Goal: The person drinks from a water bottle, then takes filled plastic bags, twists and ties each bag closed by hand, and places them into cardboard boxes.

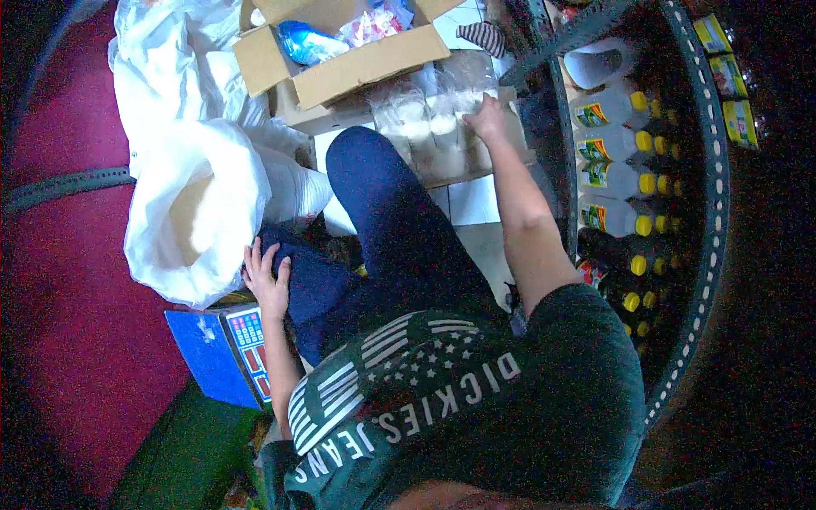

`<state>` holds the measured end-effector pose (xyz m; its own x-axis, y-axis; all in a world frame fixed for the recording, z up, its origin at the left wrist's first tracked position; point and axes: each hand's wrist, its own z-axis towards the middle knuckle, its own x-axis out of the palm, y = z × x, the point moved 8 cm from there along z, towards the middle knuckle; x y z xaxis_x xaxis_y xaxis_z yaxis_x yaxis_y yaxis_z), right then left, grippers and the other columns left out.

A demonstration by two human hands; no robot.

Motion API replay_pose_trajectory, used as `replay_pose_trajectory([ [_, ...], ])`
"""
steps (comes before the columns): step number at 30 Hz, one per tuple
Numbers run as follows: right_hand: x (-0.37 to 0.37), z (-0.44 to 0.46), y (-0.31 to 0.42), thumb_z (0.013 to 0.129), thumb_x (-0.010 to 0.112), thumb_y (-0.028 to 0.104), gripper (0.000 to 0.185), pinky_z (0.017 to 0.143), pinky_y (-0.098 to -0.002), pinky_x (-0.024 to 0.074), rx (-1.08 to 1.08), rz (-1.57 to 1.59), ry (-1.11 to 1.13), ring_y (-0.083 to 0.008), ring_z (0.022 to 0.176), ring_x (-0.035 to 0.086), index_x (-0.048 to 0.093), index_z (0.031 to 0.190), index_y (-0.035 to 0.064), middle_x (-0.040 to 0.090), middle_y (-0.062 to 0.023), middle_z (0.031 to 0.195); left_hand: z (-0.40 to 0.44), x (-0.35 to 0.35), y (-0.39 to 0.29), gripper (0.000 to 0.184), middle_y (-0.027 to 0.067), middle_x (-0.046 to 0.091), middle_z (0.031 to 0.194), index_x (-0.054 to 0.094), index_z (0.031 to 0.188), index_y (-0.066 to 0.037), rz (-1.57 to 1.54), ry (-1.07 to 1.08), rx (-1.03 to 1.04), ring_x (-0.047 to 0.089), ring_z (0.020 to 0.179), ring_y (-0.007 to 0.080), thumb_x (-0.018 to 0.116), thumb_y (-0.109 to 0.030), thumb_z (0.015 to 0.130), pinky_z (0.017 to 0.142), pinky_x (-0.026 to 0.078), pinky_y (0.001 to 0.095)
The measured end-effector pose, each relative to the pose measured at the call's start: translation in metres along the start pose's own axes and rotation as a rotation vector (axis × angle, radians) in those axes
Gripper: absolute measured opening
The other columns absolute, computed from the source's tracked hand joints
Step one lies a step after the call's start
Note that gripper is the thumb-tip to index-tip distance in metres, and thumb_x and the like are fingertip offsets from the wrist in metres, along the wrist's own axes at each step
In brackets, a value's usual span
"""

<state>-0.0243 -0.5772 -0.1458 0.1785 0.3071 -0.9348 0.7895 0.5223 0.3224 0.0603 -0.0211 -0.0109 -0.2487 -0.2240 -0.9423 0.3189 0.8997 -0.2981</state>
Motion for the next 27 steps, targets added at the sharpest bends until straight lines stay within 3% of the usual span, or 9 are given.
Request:
replay_pose_trajectory([
  [2, 0.019, 0.010, -0.001, 0.074, 0.063, 0.036, 0.058, 0.092, -0.0470, 0.0393, 0.127, -0.065, 0.203, -0.0323, 0.114, 0.047, 0.046, 0.124, 0.0115, 0.049, -0.0146, 0.122, -0.001, 0.000, 0.004, 0.034, 0.0051, 0.033, 0.141, 0.058, 0.113, -0.018, -0.014, -0.001, -0.012, 0.019, 0.134, 0.0285, 0.058, -0.033, 0.082, 0.102, 0.014, 0.0566],
  [3, 0.032, 0.016, -0.007, 0.078, 0.057, 0.036, 0.044, 0.092, -0.0482, 0.0390, 0.127, -0.100, 0.209, -0.0298, 0.110, 0.051, 0.053, 0.116, 0.0131, 0.054, -0.0154, 0.116, -0.001, 0.001, 0.007, 0.034, 0.0046, 0.034, 0.141, 0.058, 0.112, -0.018, -0.003, -0.003, -0.006, 0.020, 0.134, 0.0283, 0.058, -0.033, 0.082, 0.101, 0.014, 0.0560],
  [6, 0.055, 0.018, -0.029, 0.083, 0.051, 0.034, 0.032, 0.088, -0.0463, 0.0422, 0.135, -0.060, 0.194, -0.0293, 0.101, 0.057, 0.059, 0.106, 0.0127, 0.059, -0.0168, 0.105, 0.001, -0.003, 0.003, 0.034, 0.0047, 0.034, 0.141, 0.058, 0.112, -0.018, -0.034, 0.006, 0.002, 0.020, 0.134, 0.0279, 0.058, -0.033, 0.082, 0.102, 0.014, 0.0560],
  [10, 0.012, -0.019, -0.027, 0.084, 0.052, 0.030, 0.028, 0.081, -0.0418, 0.0455, -0.008, 0.085, 0.083, -0.0327, 0.093, 0.059, 0.062, 0.096, 0.0069, 0.061, -0.0185, 0.097, 0.001, -0.004, 0.001, 0.033, 0.0050, 0.035, 0.140, 0.059, 0.111, -0.017, -0.042, 0.002, 0.000, 0.020, 0.134, 0.0278, 0.057, -0.033, 0.083, 0.102, 0.013, 0.0563],
  [14, -0.074, -0.051, -0.003, 0.085, 0.053, 0.025, 0.024, 0.073, -0.0370, 0.0452, -0.312, 0.287, -0.061, -0.0319, 0.083, 0.058, 0.059, 0.090, 0.0016, 0.060, -0.0177, 0.089, 0.003, -0.005, 0.001, 0.030, 0.0099, 0.041, 0.135, 0.059, 0.110, -0.013, -0.201, -0.017, -0.029, 0.028, 0.130, 0.0302, 0.055, -0.028, 0.085, 0.104, 0.018, 0.0482],
  [16, -0.138, -0.076, 0.027, 0.086, 0.054, 0.015, 0.018, 0.066, -0.0309, 0.0429, -0.475, 0.378, -0.094, -0.0245, 0.071, 0.055, 0.058, 0.086, -0.0020, 0.055, -0.0139, 0.078, 0.002, -0.031, -0.047, 0.027, 0.0154, 0.049, 0.125, 0.058, 0.109, -0.004, -0.580, -0.105, 0.070, 0.041, 0.122, 0.0297, 0.057, -0.013, 0.083, 0.103, 0.029, 0.0372],
  [18, -0.210, -0.111, 0.081, 0.086, 0.054, 0.013, 0.018, 0.065, -0.0304, 0.0413, -0.595, 0.442, 0.016, -0.0210, 0.072, 0.054, 0.057, 0.086, -0.0041, 0.052, -0.0118, 0.075, 0.009, -0.049, -0.100, 0.029, 0.0151, 0.051, 0.123, 0.058, 0.110, -0.004, -0.839, 0.028, 0.097, 0.044, 0.119, 0.0270, 0.058, -0.009, 0.081, 0.101, 0.031, 0.0349],
  [22, -0.299, -0.175, 0.163, 0.083, 0.056, 0.010, 0.013, 0.068, -0.0321, 0.0431, -0.898, 0.288, -0.017, -0.0242, 0.071, 0.054, 0.057, 0.083, -0.0034, 0.053, -0.0106, 0.073, 0.020, -0.126, -0.207, 0.035, 0.0151, 0.052, 0.120, 0.055, 0.113, -0.003, -0.842, 0.055, 0.511, 0.049, 0.114, 0.0258, 0.061, -0.009, 0.079, 0.098, 0.035, 0.0336],
  [27, -0.344, -0.223, 0.216, 0.078, 0.060, 0.006, 0.008, 0.075, -0.0327, 0.0449, -1.059, 0.430, -0.057, -0.0250, 0.073, 0.057, 0.059, 0.080, -0.0017, 0.057, -0.0113, 0.076, 0.016, -0.198, -0.281, 0.039, 0.0147, 0.056, 0.107, 0.054, 0.114, -0.002, -0.795, -0.212, 0.805, 0.055, 0.100, 0.0261, 0.064, -0.015, 0.078, 0.085, 0.044, 0.0320],
])
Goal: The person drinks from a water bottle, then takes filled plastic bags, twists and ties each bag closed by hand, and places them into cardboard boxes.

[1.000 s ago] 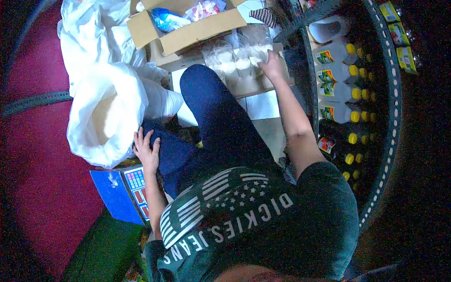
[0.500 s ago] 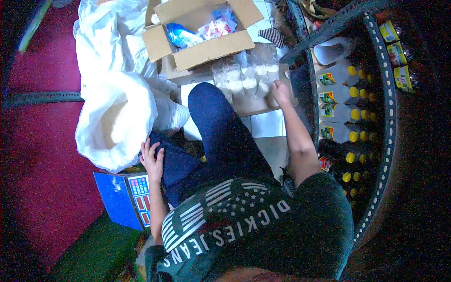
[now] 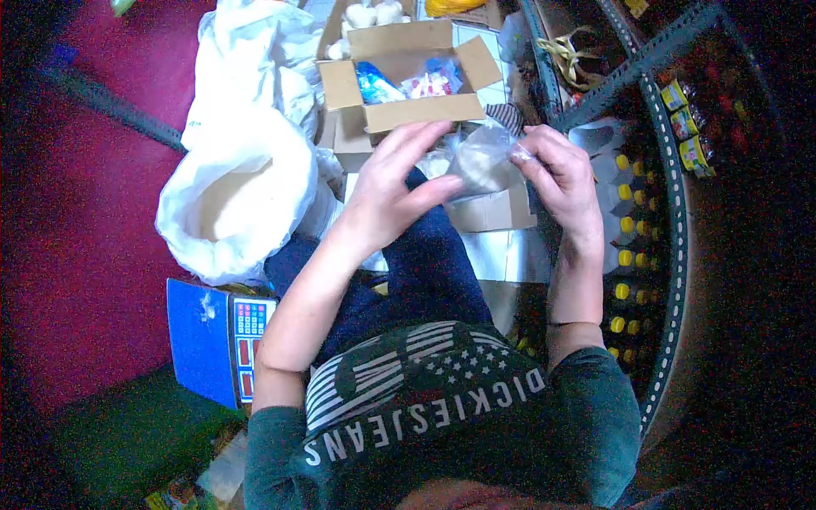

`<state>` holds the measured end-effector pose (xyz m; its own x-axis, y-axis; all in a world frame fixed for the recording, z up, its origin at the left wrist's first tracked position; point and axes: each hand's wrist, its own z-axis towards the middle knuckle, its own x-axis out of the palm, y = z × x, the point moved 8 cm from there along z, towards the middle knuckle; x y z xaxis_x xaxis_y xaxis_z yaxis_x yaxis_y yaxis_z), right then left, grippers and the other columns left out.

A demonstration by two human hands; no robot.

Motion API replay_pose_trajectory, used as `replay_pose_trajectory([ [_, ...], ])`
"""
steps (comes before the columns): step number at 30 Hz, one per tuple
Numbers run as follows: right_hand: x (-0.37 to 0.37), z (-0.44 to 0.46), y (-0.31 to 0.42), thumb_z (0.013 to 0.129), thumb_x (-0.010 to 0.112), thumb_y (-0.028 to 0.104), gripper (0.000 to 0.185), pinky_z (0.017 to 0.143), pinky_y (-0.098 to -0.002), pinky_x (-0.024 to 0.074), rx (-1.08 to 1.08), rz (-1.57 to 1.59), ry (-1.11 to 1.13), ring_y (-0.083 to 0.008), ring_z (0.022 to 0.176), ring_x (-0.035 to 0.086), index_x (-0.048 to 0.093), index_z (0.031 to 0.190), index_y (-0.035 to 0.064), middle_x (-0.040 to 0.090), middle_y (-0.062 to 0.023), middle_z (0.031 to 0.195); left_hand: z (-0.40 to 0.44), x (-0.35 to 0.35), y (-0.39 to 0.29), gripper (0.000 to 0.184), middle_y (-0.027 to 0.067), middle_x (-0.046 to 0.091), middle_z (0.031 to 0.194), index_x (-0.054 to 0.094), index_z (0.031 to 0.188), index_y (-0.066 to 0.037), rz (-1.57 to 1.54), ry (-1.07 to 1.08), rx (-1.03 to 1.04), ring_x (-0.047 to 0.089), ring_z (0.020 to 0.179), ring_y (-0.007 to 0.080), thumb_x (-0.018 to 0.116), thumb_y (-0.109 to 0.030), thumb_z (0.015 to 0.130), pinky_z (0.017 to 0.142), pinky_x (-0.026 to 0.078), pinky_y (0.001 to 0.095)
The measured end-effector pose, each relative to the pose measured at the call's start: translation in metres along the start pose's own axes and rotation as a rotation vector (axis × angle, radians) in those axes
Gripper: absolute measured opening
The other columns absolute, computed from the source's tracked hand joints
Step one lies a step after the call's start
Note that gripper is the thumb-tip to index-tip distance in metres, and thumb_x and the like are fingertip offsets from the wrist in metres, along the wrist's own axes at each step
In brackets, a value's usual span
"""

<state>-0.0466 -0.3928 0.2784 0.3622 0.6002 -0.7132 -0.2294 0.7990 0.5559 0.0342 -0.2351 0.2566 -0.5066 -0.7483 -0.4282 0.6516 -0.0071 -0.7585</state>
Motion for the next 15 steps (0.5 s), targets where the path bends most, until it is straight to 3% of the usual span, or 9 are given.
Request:
replay_pose_trajectory([
  [1, 0.004, 0.004, 0.007, 0.077, 0.061, 0.006, 0.008, 0.076, -0.0328, 0.0450, 0.001, 0.039, 0.001, -0.0253, 0.074, 0.057, 0.059, 0.079, -0.0015, 0.058, -0.0116, 0.077, 0.006, 0.001, -0.005, 0.036, 0.0141, 0.057, 0.102, 0.056, 0.111, -0.003, -0.024, -0.010, 0.025, 0.056, 0.096, 0.0257, 0.064, -0.015, 0.078, 0.081, 0.045, 0.0316],
  [2, 0.007, 0.007, 0.019, 0.077, 0.062, 0.009, 0.009, 0.060, -0.0321, 0.0438, -0.103, 0.059, -0.068, -0.0237, 0.067, 0.056, 0.059, 0.077, -0.0001, 0.055, -0.0107, 0.071, 0.009, -0.001, -0.008, 0.033, 0.0135, 0.059, 0.098, 0.058, 0.109, -0.003, -0.047, -0.018, 0.048, 0.058, 0.092, 0.0253, 0.064, -0.015, 0.078, 0.078, 0.046, 0.0313],
  [5, 0.035, 0.010, 0.025, 0.077, 0.063, 0.011, 0.010, 0.058, -0.0311, 0.0437, -0.072, 0.139, 0.024, -0.0229, 0.064, 0.056, 0.061, 0.078, 0.0009, 0.056, -0.0095, 0.070, 0.002, -0.001, 0.013, 0.019, 0.0110, 0.060, 0.083, 0.064, 0.095, -0.004, -0.047, 0.053, -0.021, 0.059, 0.079, 0.0242, 0.063, -0.015, 0.079, 0.070, 0.046, 0.0316],
  [6, 0.041, 0.011, 0.026, 0.076, 0.065, 0.013, 0.013, 0.057, -0.0294, 0.0436, -0.045, 0.232, 0.034, -0.0196, 0.063, 0.056, 0.061, 0.079, 0.0010, 0.056, -0.0086, 0.069, 0.001, -0.010, 0.011, 0.011, 0.0088, 0.060, 0.075, 0.066, 0.084, -0.004, -0.074, -0.022, -0.042, 0.059, 0.074, 0.0213, 0.063, -0.013, 0.078, 0.067, 0.047, 0.0310],
  [9, 0.050, 0.017, 0.026, 0.077, 0.065, 0.014, 0.014, 0.058, -0.0280, 0.0435, 0.019, 0.336, 0.041, -0.0139, 0.065, 0.056, 0.062, 0.083, 0.0013, 0.058, -0.0057, 0.070, -0.006, -0.031, 0.016, 0.011, 0.0087, 0.060, 0.076, 0.066, 0.085, -0.004, -0.141, -0.089, -0.074, 0.059, 0.072, 0.0193, 0.064, -0.012, 0.078, 0.065, 0.046, 0.0299],
  [10, 0.058, 0.018, 0.021, 0.079, 0.065, 0.014, 0.018, 0.062, -0.0257, 0.0441, 0.130, 0.493, 0.039, -0.0086, 0.069, 0.054, 0.063, 0.091, 0.0012, 0.061, -0.0025, 0.075, -0.007, -0.039, 0.012, 0.011, 0.0078, 0.060, 0.075, 0.066, 0.085, -0.004, -0.127, -0.125, -0.094, 0.059, 0.071, 0.0174, 0.065, -0.011, 0.077, 0.063, 0.046, 0.0285],
  [13, 0.081, 0.025, 0.025, 0.079, 0.065, 0.014, 0.023, 0.068, -0.0249, 0.0449, 0.238, 0.621, 0.232, -0.0077, 0.075, 0.054, 0.062, 0.098, 0.0011, 0.063, -0.0016, 0.082, -0.008, -0.046, 0.011, 0.012, 0.0081, 0.060, 0.075, 0.066, 0.084, -0.003, -0.082, -0.153, -0.062, 0.060, 0.070, 0.0179, 0.066, -0.011, 0.075, 0.062, 0.046, 0.0292],
  [15, 0.086, 0.031, 0.040, 0.080, 0.062, 0.013, 0.023, 0.072, -0.0270, 0.0456, 0.169, 0.666, 0.196, -0.0100, 0.080, 0.056, 0.062, 0.099, 0.0007, 0.063, -0.0033, 0.086, -0.008, -0.048, 0.000, 0.010, 0.0090, 0.062, 0.077, 0.066, 0.082, -0.002, 0.006, -0.164, -0.014, 0.061, 0.070, 0.0189, 0.067, -0.009, 0.075, 0.062, 0.047, 0.0305],
])
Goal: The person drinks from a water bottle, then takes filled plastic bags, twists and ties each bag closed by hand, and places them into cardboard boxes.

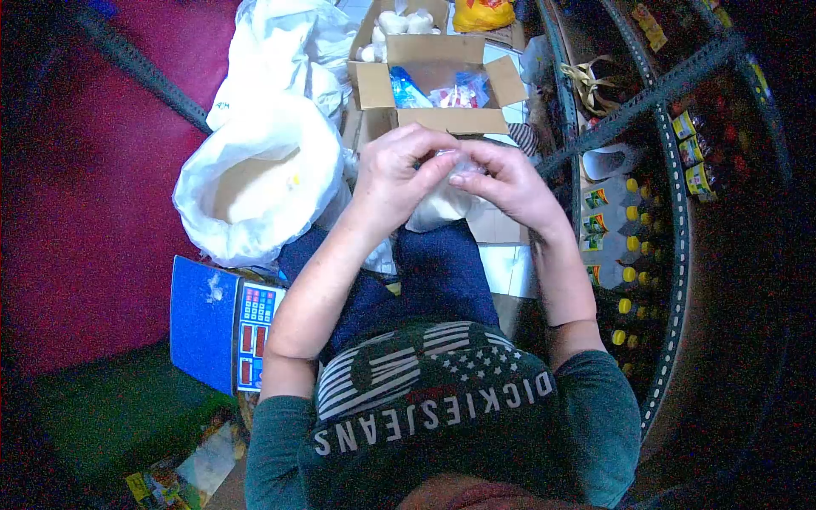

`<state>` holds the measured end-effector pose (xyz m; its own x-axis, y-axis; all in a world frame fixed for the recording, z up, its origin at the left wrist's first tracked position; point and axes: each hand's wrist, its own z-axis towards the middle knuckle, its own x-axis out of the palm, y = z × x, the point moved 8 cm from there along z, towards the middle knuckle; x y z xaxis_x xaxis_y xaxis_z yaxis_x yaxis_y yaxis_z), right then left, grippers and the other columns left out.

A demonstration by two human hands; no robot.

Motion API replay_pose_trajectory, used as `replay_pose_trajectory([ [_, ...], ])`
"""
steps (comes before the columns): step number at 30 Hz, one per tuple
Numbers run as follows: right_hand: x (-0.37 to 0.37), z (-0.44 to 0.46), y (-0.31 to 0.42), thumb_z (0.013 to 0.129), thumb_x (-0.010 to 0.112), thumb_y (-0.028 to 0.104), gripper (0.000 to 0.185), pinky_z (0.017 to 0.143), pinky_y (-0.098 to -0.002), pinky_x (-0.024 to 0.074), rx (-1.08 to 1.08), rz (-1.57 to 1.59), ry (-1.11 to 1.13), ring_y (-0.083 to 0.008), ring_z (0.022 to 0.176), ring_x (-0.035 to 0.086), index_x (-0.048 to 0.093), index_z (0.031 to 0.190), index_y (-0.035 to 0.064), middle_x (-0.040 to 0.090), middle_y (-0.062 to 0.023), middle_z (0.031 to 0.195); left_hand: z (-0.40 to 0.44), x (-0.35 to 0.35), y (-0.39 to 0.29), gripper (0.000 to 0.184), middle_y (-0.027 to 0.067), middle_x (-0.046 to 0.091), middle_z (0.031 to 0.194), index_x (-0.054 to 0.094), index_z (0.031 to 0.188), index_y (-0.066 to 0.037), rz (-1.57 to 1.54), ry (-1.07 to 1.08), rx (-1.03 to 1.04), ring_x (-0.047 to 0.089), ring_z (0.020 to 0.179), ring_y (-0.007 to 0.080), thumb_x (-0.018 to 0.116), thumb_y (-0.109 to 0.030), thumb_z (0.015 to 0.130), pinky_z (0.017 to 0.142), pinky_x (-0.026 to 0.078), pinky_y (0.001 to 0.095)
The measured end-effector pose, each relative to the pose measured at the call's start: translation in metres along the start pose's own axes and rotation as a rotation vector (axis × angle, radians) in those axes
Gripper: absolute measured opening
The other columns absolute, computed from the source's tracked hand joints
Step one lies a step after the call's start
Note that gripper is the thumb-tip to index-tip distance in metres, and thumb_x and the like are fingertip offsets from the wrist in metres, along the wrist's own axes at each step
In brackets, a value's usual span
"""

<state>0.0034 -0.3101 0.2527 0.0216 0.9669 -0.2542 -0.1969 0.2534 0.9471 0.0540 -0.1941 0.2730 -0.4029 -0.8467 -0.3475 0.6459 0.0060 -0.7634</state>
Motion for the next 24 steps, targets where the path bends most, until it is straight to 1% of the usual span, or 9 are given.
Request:
replay_pose_trajectory([
  [3, 0.004, 0.005, 0.004, 0.082, 0.057, 0.012, 0.019, 0.071, -0.0296, 0.0469, -0.044, -0.207, 0.071, -0.0139, 0.079, 0.059, 0.063, 0.096, 0.0013, 0.064, -0.0070, 0.085, -0.001, -0.005, -0.007, 0.013, 0.0084, 0.064, 0.083, 0.065, 0.086, -0.002, 0.001, -0.037, 0.064, 0.062, 0.071, 0.0179, 0.067, -0.009, 0.075, 0.065, 0.049, 0.0298],
  [6, 0.005, 0.007, 0.013, 0.081, 0.057, 0.012, 0.017, 0.071, -0.0308, 0.0478, -0.134, -0.343, 0.081, -0.0186, 0.079, 0.061, 0.064, 0.093, 0.0030, 0.064, -0.0097, 0.086, -0.006, -0.014, 0.037, 0.027, 0.0083, 0.063, 0.095, 0.061, 0.101, -0.003, -0.490, -0.146, -0.253, 0.061, 0.084, 0.0156, 0.067, -0.009, 0.076, 0.075, 0.049, 0.0272],
  [7, 0.005, 0.007, 0.016, 0.081, 0.057, 0.013, 0.016, 0.071, -0.0308, 0.0475, -0.157, -0.361, 0.094, -0.0193, 0.078, 0.062, 0.064, 0.092, 0.0026, 0.065, -0.0097, 0.084, -0.006, 0.000, 0.055, 0.050, 0.0113, 0.057, 0.113, 0.053, 0.118, -0.004, -0.794, -0.027, -0.302, 0.054, 0.104, 0.0193, 0.071, -0.017, 0.073, 0.090, 0.043, 0.0300],
  [10, 0.010, 0.009, 0.029, 0.081, 0.058, 0.014, 0.015, 0.072, -0.0317, 0.0469, -0.266, -0.431, 0.129, -0.0218, 0.076, 0.062, 0.065, 0.088, 0.0026, 0.065, -0.0094, 0.082, -0.020, 0.032, 0.061, 0.068, 0.0145, 0.050, 0.122, 0.046, 0.125, -0.004, -0.262, 0.395, -0.115, 0.044, 0.117, 0.0245, 0.076, -0.026, 0.068, 0.099, 0.035, 0.0344],
  [11, 0.013, 0.010, 0.035, 0.080, 0.058, 0.014, 0.015, 0.072, -0.0324, 0.0470, -0.329, -0.467, 0.136, -0.0227, 0.076, 0.062, 0.065, 0.088, 0.0033, 0.065, -0.0091, 0.082, -0.024, 0.045, 0.067, 0.073, 0.0156, 0.048, 0.125, 0.049, 0.123, -0.004, -0.272, 0.441, -0.156, 0.042, 0.120, 0.0269, 0.078, -0.032, 0.062, 0.103, 0.030, 0.0365],
  [16, 0.017, 0.018, 0.034, 0.078, 0.060, 0.014, 0.014, 0.070, -0.0340, 0.0474, -0.397, -0.553, 0.081, -0.0252, 0.075, 0.062, 0.066, 0.087, 0.0055, 0.065, -0.0091, 0.082, -0.025, 0.064, 0.071, 0.035, 0.0094, 0.061, 0.098, 0.060, 0.100, -0.002, -0.381, 0.494, -0.305, 0.057, 0.095, 0.0185, 0.070, -0.020, 0.071, 0.086, 0.043, 0.0320],
  [20, -0.003, 0.024, 0.009, 0.082, 0.058, 0.009, 0.011, 0.064, -0.0276, 0.0479, -0.175, -0.168, -0.029, -0.0132, 0.073, 0.060, 0.064, 0.086, 0.0004, 0.065, -0.0070, 0.081, -0.024, 0.062, 0.072, 0.014, 0.0053, 0.063, 0.083, 0.061, 0.088, -0.002, -0.562, 0.361, -0.384, 0.059, 0.085, 0.0167, 0.058, -0.014, 0.081, 0.082, 0.044, 0.0298],
  [21, -0.008, 0.025, -0.007, 0.084, 0.056, 0.007, 0.012, 0.066, -0.0251, 0.0471, -0.074, 0.052, -0.028, -0.0095, 0.075, 0.056, 0.062, 0.091, -0.0007, 0.063, -0.0056, 0.083, -0.020, 0.054, 0.074, 0.017, 0.0064, 0.062, 0.080, 0.058, 0.082, -0.002, -0.567, 0.281, -0.378, 0.059, 0.083, 0.0174, 0.054, -0.019, 0.085, 0.080, 0.045, 0.0304],
  [24, -0.046, 0.018, -0.073, 0.089, 0.055, 0.022, 0.027, 0.077, -0.0275, 0.0460, -0.115, 0.471, -0.366, -0.0135, 0.082, 0.057, 0.056, 0.107, 0.0019, 0.060, -0.0070, 0.088, -0.011, 0.016, 0.079, 0.043, 0.0096, 0.060, 0.073, 0.049, 0.064, -0.003, -0.582, 0.038, -0.359, 0.059, 0.078, 0.0195, 0.043, -0.033, 0.094, 0.076, 0.046, 0.0323],
])
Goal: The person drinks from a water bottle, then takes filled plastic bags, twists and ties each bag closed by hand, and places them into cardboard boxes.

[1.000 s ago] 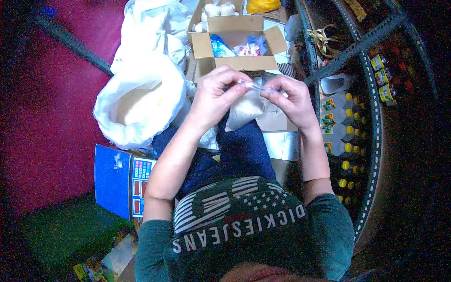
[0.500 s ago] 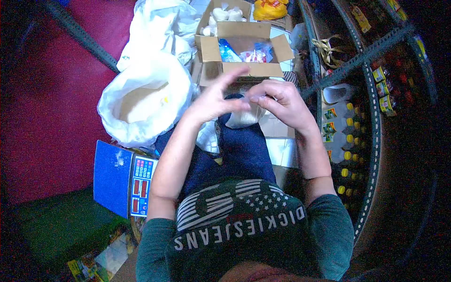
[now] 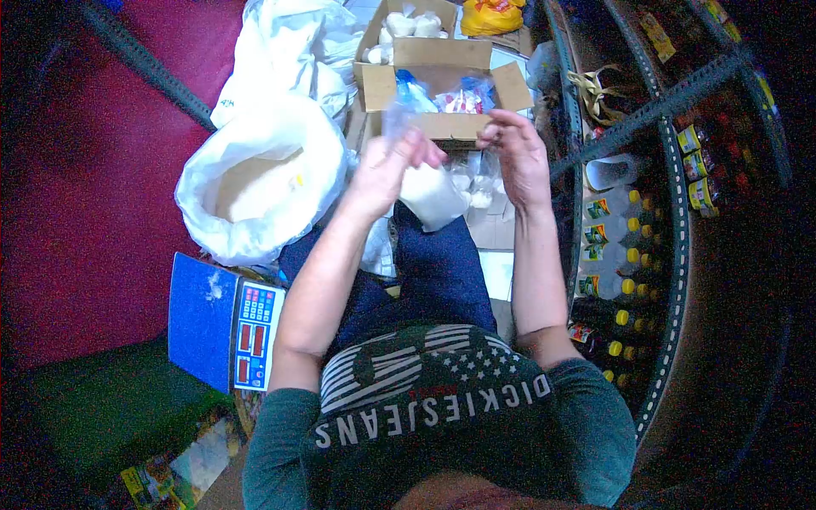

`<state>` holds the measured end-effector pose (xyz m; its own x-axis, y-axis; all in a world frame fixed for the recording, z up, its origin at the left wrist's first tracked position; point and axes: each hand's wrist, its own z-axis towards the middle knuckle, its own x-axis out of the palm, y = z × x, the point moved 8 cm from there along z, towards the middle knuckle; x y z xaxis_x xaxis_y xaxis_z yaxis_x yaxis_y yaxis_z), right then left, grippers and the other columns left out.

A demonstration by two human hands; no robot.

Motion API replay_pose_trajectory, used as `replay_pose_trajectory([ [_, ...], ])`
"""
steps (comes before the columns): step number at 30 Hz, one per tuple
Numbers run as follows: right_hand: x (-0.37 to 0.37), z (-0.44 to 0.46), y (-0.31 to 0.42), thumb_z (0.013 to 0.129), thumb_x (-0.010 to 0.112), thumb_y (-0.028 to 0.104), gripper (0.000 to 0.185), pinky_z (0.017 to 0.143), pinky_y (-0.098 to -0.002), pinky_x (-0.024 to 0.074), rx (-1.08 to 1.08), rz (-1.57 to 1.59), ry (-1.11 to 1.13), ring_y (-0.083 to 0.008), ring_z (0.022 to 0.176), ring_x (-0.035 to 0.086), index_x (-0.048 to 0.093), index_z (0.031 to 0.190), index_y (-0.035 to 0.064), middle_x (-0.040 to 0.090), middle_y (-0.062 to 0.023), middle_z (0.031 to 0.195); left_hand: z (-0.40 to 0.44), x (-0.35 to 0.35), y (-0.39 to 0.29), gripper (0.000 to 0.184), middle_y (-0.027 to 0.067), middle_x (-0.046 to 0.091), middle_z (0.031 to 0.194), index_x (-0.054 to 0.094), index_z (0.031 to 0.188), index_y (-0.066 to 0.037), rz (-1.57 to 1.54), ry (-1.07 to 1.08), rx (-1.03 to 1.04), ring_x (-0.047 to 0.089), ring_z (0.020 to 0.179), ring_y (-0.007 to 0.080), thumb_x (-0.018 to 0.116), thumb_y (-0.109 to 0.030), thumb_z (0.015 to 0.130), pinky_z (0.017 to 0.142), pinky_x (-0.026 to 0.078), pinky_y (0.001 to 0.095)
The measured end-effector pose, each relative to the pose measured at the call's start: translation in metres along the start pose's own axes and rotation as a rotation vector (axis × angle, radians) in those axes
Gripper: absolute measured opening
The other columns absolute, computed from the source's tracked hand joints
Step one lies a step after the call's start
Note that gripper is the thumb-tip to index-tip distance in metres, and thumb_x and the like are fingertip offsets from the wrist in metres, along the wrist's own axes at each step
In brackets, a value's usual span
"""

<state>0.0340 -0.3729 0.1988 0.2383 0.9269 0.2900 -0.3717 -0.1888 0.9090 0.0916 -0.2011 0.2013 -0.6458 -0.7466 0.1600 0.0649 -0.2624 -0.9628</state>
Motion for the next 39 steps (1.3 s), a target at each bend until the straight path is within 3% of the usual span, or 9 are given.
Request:
replay_pose_trajectory([
  [4, -0.042, -0.059, -0.149, 0.088, 0.033, 0.058, 0.064, 0.094, -0.0455, 0.0385, 0.392, 0.792, -0.447, -0.0301, 0.110, 0.050, 0.042, 0.127, 0.0079, 0.052, -0.0159, 0.117, -0.005, -0.014, -0.063, 0.051, 0.0099, 0.054, 0.063, 0.043, 0.057, -0.005, -0.114, -0.120, 0.217, 0.057, 0.071, 0.0224, 0.041, -0.042, 0.093, 0.072, 0.047, 0.0357],
  [6, 0.045, -0.060, -0.127, 0.087, 0.028, 0.062, 0.070, 0.100, -0.0493, 0.0319, 0.520, 1.106, -0.273, -0.0327, 0.118, 0.043, 0.039, 0.130, 0.0084, 0.048, -0.0154, 0.124, -0.006, -0.006, -0.038, 0.050, 0.0088, 0.056, 0.064, 0.049, 0.061, -0.002, -0.075, -0.129, 0.157, 0.057, 0.070, 0.0196, 0.044, -0.040, 0.093, 0.070, 0.047, 0.0329],
  [10, 0.063, -0.069, -0.133, 0.086, 0.024, 0.064, 0.065, 0.101, -0.0488, 0.0301, 0.572, 1.048, -0.273, -0.0285, 0.122, 0.040, 0.042, 0.127, 0.0166, 0.047, -0.0103, 0.127, -0.010, 0.015, -0.034, 0.045, 0.0064, 0.059, 0.066, 0.058, 0.069, 0.001, 0.194, -0.042, 0.101, 0.057, 0.067, 0.0148, 0.047, -0.035, 0.093, 0.066, 0.045, 0.0290],
  [15, 0.039, -0.068, -0.139, 0.081, 0.026, 0.072, 0.083, 0.104, -0.0488, 0.0256, 0.456, 1.077, -0.144, -0.0312, 0.124, 0.037, 0.034, 0.135, 0.0091, 0.036, -0.0128, 0.137, -0.009, -0.010, -0.089, 0.049, 0.0067, 0.060, 0.064, 0.059, 0.066, -0.002, -0.046, -0.106, 0.212, 0.057, 0.067, 0.0140, 0.044, -0.040, 0.093, 0.065, 0.045, 0.0276],
  [18, 0.079, -0.054, -0.115, 0.081, 0.025, 0.072, 0.084, 0.105, -0.0493, 0.0239, 0.353, 1.562, 0.164, -0.0332, 0.126, 0.034, 0.034, 0.134, 0.0088, 0.035, -0.0155, 0.138, -0.007, 0.004, -0.034, 0.044, 0.0058, 0.059, 0.065, 0.057, 0.068, -0.002, 0.145, -0.100, 0.058, 0.056, 0.066, 0.0136, 0.045, -0.036, 0.093, 0.063, 0.045, 0.0275],
  [26, 0.054, -0.069, -0.139, 0.081, 0.014, 0.073, 0.085, 0.106, -0.0534, 0.0192, 0.509, 1.087, -0.173, -0.0366, 0.131, 0.024, 0.030, 0.136, 0.0106, 0.024, -0.0149, 0.144, -0.009, -0.024, -0.095, 0.042, 0.0059, 0.051, 0.058, 0.050, 0.062, -0.005, -0.276, -0.201, 0.264, 0.055, 0.063, 0.0148, 0.045, -0.032, 0.094, 0.063, 0.046, 0.0309],
  [31, 0.094, -0.064, -0.122, 0.081, 0.015, 0.072, 0.083, 0.103, -0.0546, 0.0244, 0.524, 1.271, -0.041, -0.0325, 0.129, 0.030, 0.024, 0.139, 0.0144, 0.028, -0.0144, 0.142, -0.003, -0.008, -0.030, 0.043, 0.0069, 0.052, 0.060, 0.050, 0.065, -0.004, -0.138, -0.225, 0.040, 0.057, 0.066, 0.0182, 0.042, -0.035, 0.095, 0.065, 0.047, 0.0303],
  [38, 0.073, -0.075, -0.139, 0.080, 0.017, 0.073, 0.087, 0.105, -0.0470, 0.0251, 0.616, 1.121, -0.214, -0.0336, 0.126, 0.034, 0.027, 0.138, 0.0089, 0.034, -0.0138, 0.139, -0.017, -0.005, -0.082, 0.043, 0.0081, 0.056, 0.065, 0.053, 0.067, -0.002, -0.256, -0.125, 0.236, 0.058, 0.067, 0.0191, 0.044, -0.036, 0.093, 0.067, 0.047, 0.0324],
  [39, 0.101, -0.065, -0.098, 0.082, 0.016, 0.071, 0.084, 0.104, -0.0476, 0.0254, 0.397, 1.529, 0.248, -0.0329, 0.125, 0.035, 0.029, 0.136, 0.0086, 0.037, -0.0127, 0.137, -0.018, -0.004, -0.048, 0.039, 0.0078, 0.059, 0.069, 0.056, 0.071, -0.001, 0.326, -0.111, 0.258, 0.059, 0.068, 0.0178, 0.048, -0.033, 0.091, 0.067, 0.047, 0.0309],
])
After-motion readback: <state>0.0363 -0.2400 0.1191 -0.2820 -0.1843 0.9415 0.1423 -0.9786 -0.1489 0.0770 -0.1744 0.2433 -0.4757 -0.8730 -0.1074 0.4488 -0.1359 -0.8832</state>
